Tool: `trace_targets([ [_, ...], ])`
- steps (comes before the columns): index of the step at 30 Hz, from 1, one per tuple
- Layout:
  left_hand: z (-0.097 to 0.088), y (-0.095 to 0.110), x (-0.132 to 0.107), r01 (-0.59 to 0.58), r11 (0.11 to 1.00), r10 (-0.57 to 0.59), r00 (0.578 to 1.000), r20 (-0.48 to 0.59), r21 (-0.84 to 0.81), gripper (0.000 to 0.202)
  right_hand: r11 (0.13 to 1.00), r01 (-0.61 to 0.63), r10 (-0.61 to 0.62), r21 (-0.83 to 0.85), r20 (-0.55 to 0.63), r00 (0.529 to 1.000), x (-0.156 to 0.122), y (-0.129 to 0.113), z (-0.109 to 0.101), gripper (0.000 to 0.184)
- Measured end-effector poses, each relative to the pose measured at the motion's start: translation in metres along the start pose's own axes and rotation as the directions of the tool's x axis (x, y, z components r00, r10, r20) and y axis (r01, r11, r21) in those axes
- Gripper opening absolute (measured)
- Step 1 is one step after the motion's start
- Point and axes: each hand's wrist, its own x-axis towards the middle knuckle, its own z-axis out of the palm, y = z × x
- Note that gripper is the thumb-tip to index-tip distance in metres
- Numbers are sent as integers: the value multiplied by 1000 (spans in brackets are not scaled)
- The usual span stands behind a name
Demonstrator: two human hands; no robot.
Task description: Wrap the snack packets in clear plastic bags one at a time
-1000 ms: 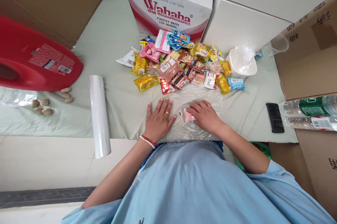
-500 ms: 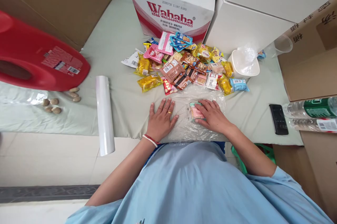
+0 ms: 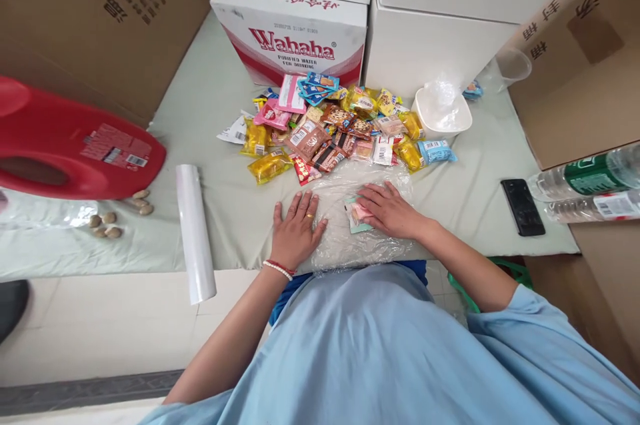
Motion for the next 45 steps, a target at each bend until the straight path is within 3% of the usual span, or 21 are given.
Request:
trace_targets([
  [3,2,0,0,5,1000,-5,1000,-10,13,64,998,-66,66,-19,-16,998,-1,-9,3,53],
  [6,0,-3,-4,14,1000,-11,994,-108,18,65,997,-64,62,-41,-45,997,-1,-16,7,52],
  [9,-9,-9,-12,-141,990,134,975,-176,-29,54,998,-52,51,-19,-58,997,-4,-16,4,58],
  [11,-18,-14,-20,-352,928,340,934,-110,-121,45,999,-33,35,37,-68,997,-13,-14,-4,65],
  [13,-26,-19,-29,-498,835,509,860,-14,-234,46,992,15,-4,127,-90,996,-31,-10,-10,72],
  [16,-28,-26,-42,-566,770,609,790,72,-296,44,962,102,-76,252,-109,991,-71,-2,-6,79],
  [19,-18,-29,-48,-598,754,636,768,72,-273,31,957,85,-51,279,-126,991,-107,5,18,68],
  [22,-9,-28,-45,-538,769,589,807,55,-345,13,939,58,14,339,-205,979,-120,10,39,32],
  [24,-11,-26,-39,-436,779,517,854,67,-451,17,906,82,29,416,-255,966,-117,14,39,23],
  [28,-31,-24,-17,-150,763,299,944,139,-629,22,834,26,110,551,-212,971,-99,24,5,26],
  [32,-44,-22,13,31,788,57,991,123,-616,31,799,-118,259,590,-161,952,-69,41,-28,28],
  [37,-27,-21,38,209,852,-185,978,97,-480,25,700,-412,508,583,-1,861,-33,58,-17,27],
  [40,-21,-17,33,220,888,-277,957,-89,-403,28,721,-532,577,443,39,816,-29,57,-5,25],
  [42,-25,-8,23,177,924,-283,912,-296,-338,27,777,-538,580,325,-41,813,-30,50,-4,28],
  [45,-37,15,11,-9,975,-106,862,-496,-223,20,866,-433,489,251,-247,836,-25,39,-11,35],
])
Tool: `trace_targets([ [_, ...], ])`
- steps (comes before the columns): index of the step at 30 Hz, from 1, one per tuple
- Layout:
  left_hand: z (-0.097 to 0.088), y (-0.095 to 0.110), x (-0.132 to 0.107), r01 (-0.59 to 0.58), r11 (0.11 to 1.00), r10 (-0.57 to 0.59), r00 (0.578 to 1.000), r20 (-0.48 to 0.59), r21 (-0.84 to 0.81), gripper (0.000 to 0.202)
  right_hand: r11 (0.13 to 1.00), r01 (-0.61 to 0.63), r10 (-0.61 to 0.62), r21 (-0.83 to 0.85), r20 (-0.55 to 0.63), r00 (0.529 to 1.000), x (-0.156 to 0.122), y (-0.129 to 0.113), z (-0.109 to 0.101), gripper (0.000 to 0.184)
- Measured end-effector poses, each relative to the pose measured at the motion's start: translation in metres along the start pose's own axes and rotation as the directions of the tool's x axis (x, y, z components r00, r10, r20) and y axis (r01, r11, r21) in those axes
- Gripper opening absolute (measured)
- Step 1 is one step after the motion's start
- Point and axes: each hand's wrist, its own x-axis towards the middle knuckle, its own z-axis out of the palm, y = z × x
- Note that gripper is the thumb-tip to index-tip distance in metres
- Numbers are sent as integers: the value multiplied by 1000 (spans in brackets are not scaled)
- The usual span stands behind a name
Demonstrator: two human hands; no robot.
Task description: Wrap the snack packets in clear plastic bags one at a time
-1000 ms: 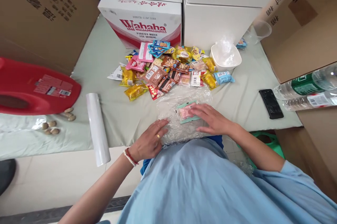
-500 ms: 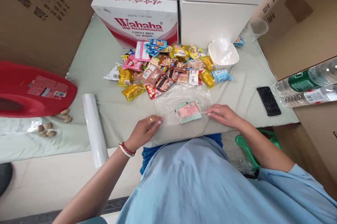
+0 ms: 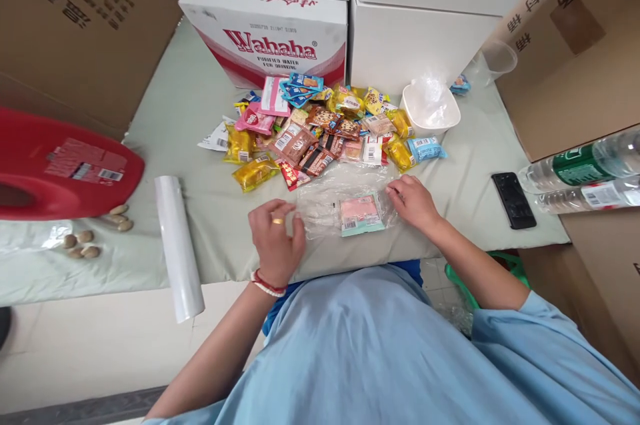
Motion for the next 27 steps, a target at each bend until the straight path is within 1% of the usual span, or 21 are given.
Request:
trace_targets([
  [1,-1,10,0,-95,995,95,995,15,-17,21,997,78,-77,28,-28,997,4,-5,0,36],
  [2,1,19,1,-181,983,183,981,57,-40,24,985,163,-161,63,-32,986,9,-11,0,35],
  [3,5,26,3,-244,968,250,961,117,-65,29,967,236,-236,97,-12,972,14,-15,3,36],
  [4,11,32,6,-275,957,287,941,181,-87,33,950,285,-290,125,30,956,20,-19,6,39],
  [5,18,35,10,-277,955,294,925,242,-103,36,941,305,-319,144,87,944,26,-22,10,43],
  [7,33,36,19,-233,965,259,899,353,-118,31,944,289,-318,158,204,926,35,-25,18,46],
  [9,45,33,25,-193,973,228,875,427,-124,21,945,271,-313,180,273,910,39,-25,23,37],
  [10,48,30,27,-186,974,226,865,447,-133,20,939,278,-328,205,282,901,39,-24,24,31],
  [12,50,27,27,-182,970,238,861,450,-165,21,913,305,-376,270,267,887,37,-24,24,22],
  [14,50,27,24,-187,958,266,867,421,-219,22,888,328,-414,321,252,875,34,-24,22,18],
  [16,51,29,20,-187,944,289,866,408,-272,23,870,342,-445,355,269,854,31,-27,19,14],
  [17,53,30,19,-176,943,287,861,420,-283,22,863,346,-461,369,293,837,31,-28,18,14],
  [19,58,32,17,-131,959,242,843,481,-252,22,860,343,-476,378,351,806,32,-30,15,14],
  [20,61,33,17,-108,970,209,830,517,-218,22,874,331,-456,356,362,813,34,-31,13,16],
  [21,63,33,16,-93,978,183,817,546,-189,22,899,310,-410,308,348,843,37,-32,12,18],
  [23,66,33,17,-88,981,171,806,567,-171,22,958,241,-274,158,241,931,44,-33,9,22],
  [24,67,33,17,-95,978,182,812,554,-183,22,977,201,-211,75,176,962,49,-34,9,26],
  [25,67,33,17,-104,975,194,826,529,-195,21,987,162,-160,-2,131,978,54,-35,10,32],
  [26,66,34,17,-115,974,200,844,497,-196,21,989,131,-122,-68,116,986,59,-37,11,39],
  [27,65,34,17,-129,974,201,864,462,-184,21,987,107,-92,-122,126,988,64,-39,14,45],
])
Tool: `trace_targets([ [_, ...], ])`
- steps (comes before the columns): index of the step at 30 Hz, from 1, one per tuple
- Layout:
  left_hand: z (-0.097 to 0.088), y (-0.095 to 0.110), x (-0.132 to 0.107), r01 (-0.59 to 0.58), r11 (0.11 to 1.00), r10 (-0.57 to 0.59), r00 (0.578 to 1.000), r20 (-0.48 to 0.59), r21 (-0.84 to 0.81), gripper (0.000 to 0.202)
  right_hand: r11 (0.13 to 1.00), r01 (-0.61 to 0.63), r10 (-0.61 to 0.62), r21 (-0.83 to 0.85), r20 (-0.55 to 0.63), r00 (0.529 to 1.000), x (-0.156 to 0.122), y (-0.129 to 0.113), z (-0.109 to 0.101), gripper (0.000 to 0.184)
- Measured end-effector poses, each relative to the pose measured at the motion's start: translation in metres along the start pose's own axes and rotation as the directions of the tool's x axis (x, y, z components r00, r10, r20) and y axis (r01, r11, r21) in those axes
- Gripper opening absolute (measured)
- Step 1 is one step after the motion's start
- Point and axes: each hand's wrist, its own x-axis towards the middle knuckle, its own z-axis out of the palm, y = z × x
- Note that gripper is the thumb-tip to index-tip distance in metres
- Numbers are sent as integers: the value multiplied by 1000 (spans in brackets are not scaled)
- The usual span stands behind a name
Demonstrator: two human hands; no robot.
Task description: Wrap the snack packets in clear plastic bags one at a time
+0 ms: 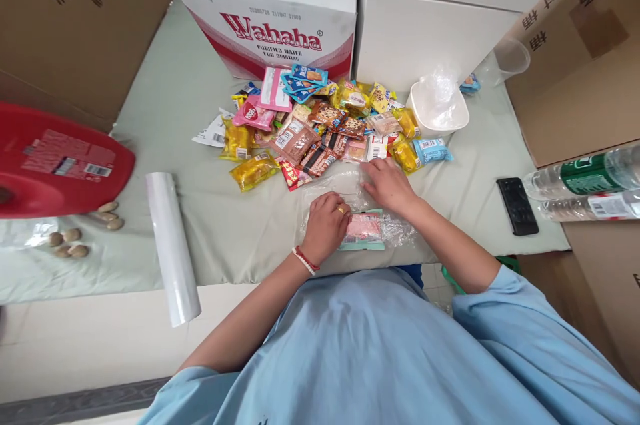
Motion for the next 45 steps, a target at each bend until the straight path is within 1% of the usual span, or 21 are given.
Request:
trace_targets([
  [2,-3,1,-1,-38,998,40,998,-42,51,25,997,-44,47,-59,59,997,9,-3,5,46],
  [3,-4,2,-2,-81,994,84,996,-32,74,26,996,-57,63,-65,95,994,13,-3,7,39],
  [6,-6,4,-3,-243,963,237,969,68,117,24,999,-34,37,-19,191,981,20,-3,7,14],
  [9,-6,5,-4,-294,943,277,953,122,155,25,997,54,-63,61,174,983,14,-3,-8,12],
  [11,-3,6,-6,-264,949,252,963,92,169,24,985,122,-138,121,135,981,1,-7,-22,14],
  [14,3,9,-13,-72,977,85,995,-58,202,20,964,222,-243,145,145,959,-31,-20,-30,20],
  [18,6,5,-27,215,965,-177,957,-231,150,17,925,369,-379,85,237,895,-75,-35,-9,28],
  [22,-9,-24,-38,281,956,-292,927,-236,-82,12,906,420,-416,56,303,858,-96,-39,16,40],
  [23,-15,-33,-39,305,937,-340,906,-251,-168,11,910,411,-408,57,313,858,-97,-39,18,41],
  [25,-27,-50,-35,400,856,-492,824,-279,-328,10,920,386,-387,69,326,863,-97,-40,17,41],
  [27,-35,-58,-26,468,783,-591,765,-256,-409,21,929,360,-366,85,338,867,-94,-42,14,41],
  [28,-38,-58,-21,473,775,-596,768,-235,-420,24,933,346,-357,96,342,869,-93,-42,12,41],
  [30,-43,-51,-14,445,809,-530,834,-152,-384,23,937,326,-348,124,343,872,-91,-42,10,40],
  [32,-49,-37,-14,425,846,-451,893,-6,-323,25,931,321,-361,171,320,876,-90,-40,10,40],
  [33,-52,-29,-16,422,859,-422,904,66,-291,27,923,328,-377,203,297,877,-90,-39,11,40],
  [35,-57,-11,-21,441,848,-404,897,182,-294,27,897,352,-416,265,244,876,-91,-36,13,38],
  [37,-58,9,-24,487,752,-405,873,272,-444,27,878,372,-442,303,212,871,-93,-36,15,37],
  [39,-51,28,-23,516,571,-361,856,370,-638,27,878,363,-435,311,203,877,-97,-37,15,35],
  [41,-38,42,-19,494,449,-308,868,390,-745,26,882,343,-415,322,188,890,-102,-37,13,32],
  [43,-24,50,-15,443,496,-277,896,347,-747,26,868,339,-416,363,161,895,-111,-34,8,32],
  [45,-12,50,-16,349,669,-225,937,269,-656,29,834,343,-445,433,158,882,-121,-26,1,31],
])
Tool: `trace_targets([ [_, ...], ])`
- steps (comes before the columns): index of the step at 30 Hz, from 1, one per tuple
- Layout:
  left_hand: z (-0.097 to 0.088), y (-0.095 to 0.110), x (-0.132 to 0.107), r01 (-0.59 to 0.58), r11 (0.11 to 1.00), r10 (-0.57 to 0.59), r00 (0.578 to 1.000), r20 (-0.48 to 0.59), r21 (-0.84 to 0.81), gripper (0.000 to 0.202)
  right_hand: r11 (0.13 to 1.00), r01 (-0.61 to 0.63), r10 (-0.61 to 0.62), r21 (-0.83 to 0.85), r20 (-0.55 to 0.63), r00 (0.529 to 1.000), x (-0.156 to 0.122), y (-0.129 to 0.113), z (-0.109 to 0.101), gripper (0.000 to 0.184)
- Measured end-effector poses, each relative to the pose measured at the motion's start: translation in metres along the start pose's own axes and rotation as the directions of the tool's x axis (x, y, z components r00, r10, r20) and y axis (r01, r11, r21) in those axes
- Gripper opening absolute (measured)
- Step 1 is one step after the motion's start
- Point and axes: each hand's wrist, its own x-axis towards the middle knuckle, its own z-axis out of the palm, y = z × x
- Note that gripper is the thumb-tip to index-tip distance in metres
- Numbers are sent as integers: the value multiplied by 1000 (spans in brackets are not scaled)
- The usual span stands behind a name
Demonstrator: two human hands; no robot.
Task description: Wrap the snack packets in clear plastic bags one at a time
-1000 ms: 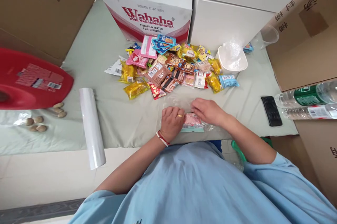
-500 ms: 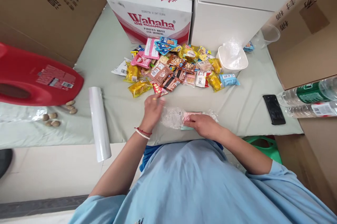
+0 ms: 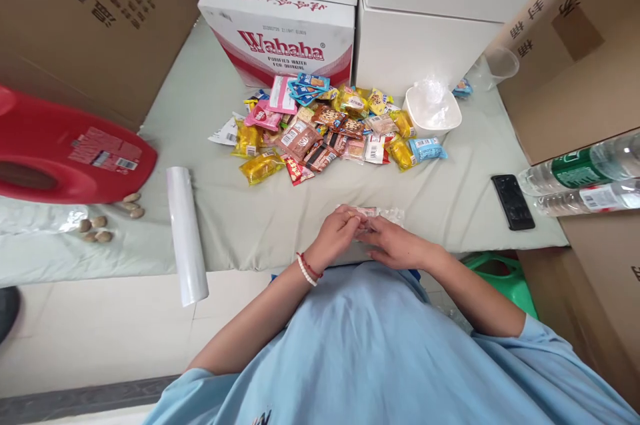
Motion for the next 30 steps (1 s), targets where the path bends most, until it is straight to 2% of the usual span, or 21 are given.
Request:
trace_targets([
  [2,5,-7,-1,-126,967,125,992,17,222,30,995,-74,73,73,17,997,-14,5,-5,24],
  [3,7,-10,-3,-179,933,175,984,40,311,30,981,-174,175,89,-5,985,-21,9,-6,30],
  [4,10,-12,-5,-216,899,207,976,65,380,31,949,-301,308,89,-68,949,-25,14,-7,38],
  [5,13,-13,-7,-237,867,223,971,85,438,31,899,-431,438,77,-172,883,-29,19,-6,42],
  [6,17,-12,-8,-244,834,225,969,98,495,32,841,-538,529,55,-296,796,-30,24,-4,40],
  [7,20,-12,-10,-240,797,219,970,105,555,32,789,-614,568,27,-414,711,-31,29,-1,36],
  [8,23,-11,-12,-232,753,212,971,107,616,31,752,-660,567,-7,-504,651,-30,32,3,32],
  [9,26,-10,-13,-227,703,211,972,107,674,31,734,-677,547,-45,-550,630,-30,35,6,33],
  [11,29,-8,-15,-239,605,233,965,118,759,27,750,-653,506,-107,-543,670,-30,37,12,26],
  [13,28,-8,-17,-261,541,261,956,135,800,24,797,-598,477,-89,-515,712,-31,34,12,9],
  [15,27,-8,-19,-265,504,267,953,143,822,23,835,-550,489,33,-505,712,-31,27,7,6],
  [17,27,-8,-19,-257,480,249,957,151,838,24,829,-517,553,212,-450,701,-24,17,-1,10],
  [20,30,-7,-17,-264,464,217,959,180,846,26,805,-484,585,343,-331,740,4,3,-6,11],
  [23,29,-5,-18,-252,473,190,965,181,844,29,823,-488,560,292,-268,784,41,-2,0,7],
  [25,20,-4,-22,-256,523,172,966,193,813,30,828,-508,556,237,-228,800,59,0,6,9],
  [27,5,-5,-27,-272,652,167,962,216,708,28,843,-515,538,157,-220,814,66,4,13,10],
  [28,-4,-5,-30,-247,735,159,968,193,632,28,852,-510,522,112,-231,821,66,5,15,10],
  [30,-19,-8,-31,-79,861,79,997,21,502,29,869,-493,487,47,-259,834,64,6,20,13],
])
